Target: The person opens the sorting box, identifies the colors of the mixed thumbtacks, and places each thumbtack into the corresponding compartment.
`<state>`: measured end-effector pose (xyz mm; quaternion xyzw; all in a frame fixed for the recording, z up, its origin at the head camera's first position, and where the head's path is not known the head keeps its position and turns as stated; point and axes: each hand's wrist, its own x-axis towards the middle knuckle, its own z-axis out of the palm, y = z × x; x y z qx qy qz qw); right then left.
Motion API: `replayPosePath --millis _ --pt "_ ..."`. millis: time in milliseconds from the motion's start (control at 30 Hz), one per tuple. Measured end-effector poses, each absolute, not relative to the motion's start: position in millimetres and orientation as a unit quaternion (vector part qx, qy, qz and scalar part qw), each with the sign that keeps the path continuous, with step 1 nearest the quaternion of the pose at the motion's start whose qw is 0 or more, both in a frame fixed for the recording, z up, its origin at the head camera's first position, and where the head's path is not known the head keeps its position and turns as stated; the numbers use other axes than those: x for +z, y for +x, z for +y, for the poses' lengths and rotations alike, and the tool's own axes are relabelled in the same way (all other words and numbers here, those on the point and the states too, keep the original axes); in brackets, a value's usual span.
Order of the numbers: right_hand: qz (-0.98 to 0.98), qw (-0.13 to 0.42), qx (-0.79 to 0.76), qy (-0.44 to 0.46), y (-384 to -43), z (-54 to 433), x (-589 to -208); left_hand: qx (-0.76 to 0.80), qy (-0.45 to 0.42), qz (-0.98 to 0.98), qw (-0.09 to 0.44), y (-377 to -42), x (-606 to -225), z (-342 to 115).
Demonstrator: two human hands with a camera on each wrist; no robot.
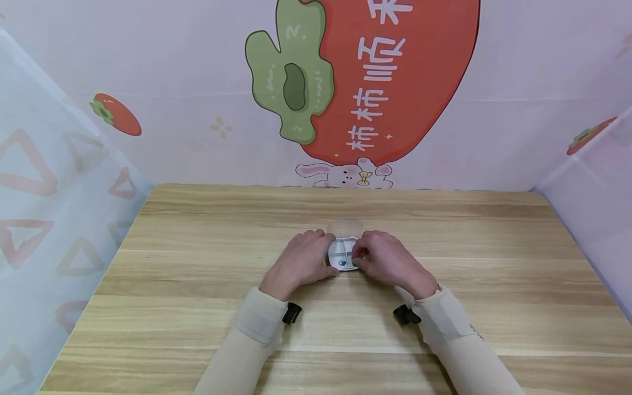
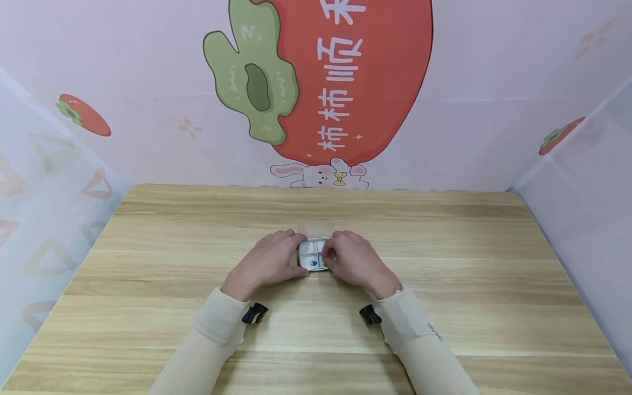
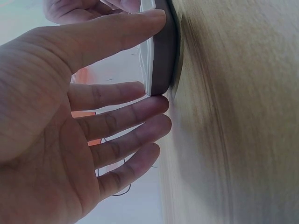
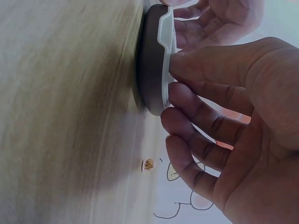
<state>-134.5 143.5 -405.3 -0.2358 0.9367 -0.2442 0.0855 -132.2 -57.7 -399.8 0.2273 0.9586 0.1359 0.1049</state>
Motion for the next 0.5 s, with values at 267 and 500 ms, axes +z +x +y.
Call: replayPosePath --millis 267,500 --pt "0.938 0.08 -0.238 -0.241 -134.8 142.9 -406.8 0.137 0.224 0.959 0.108 -131.7 -399.1 -57.8" --pt "0.938 0.079 -0.235 -0.242 -134.8 141.6 -406.4 0.14 0.227 0.958 0.106 -132.1 -399.3 -58.7"
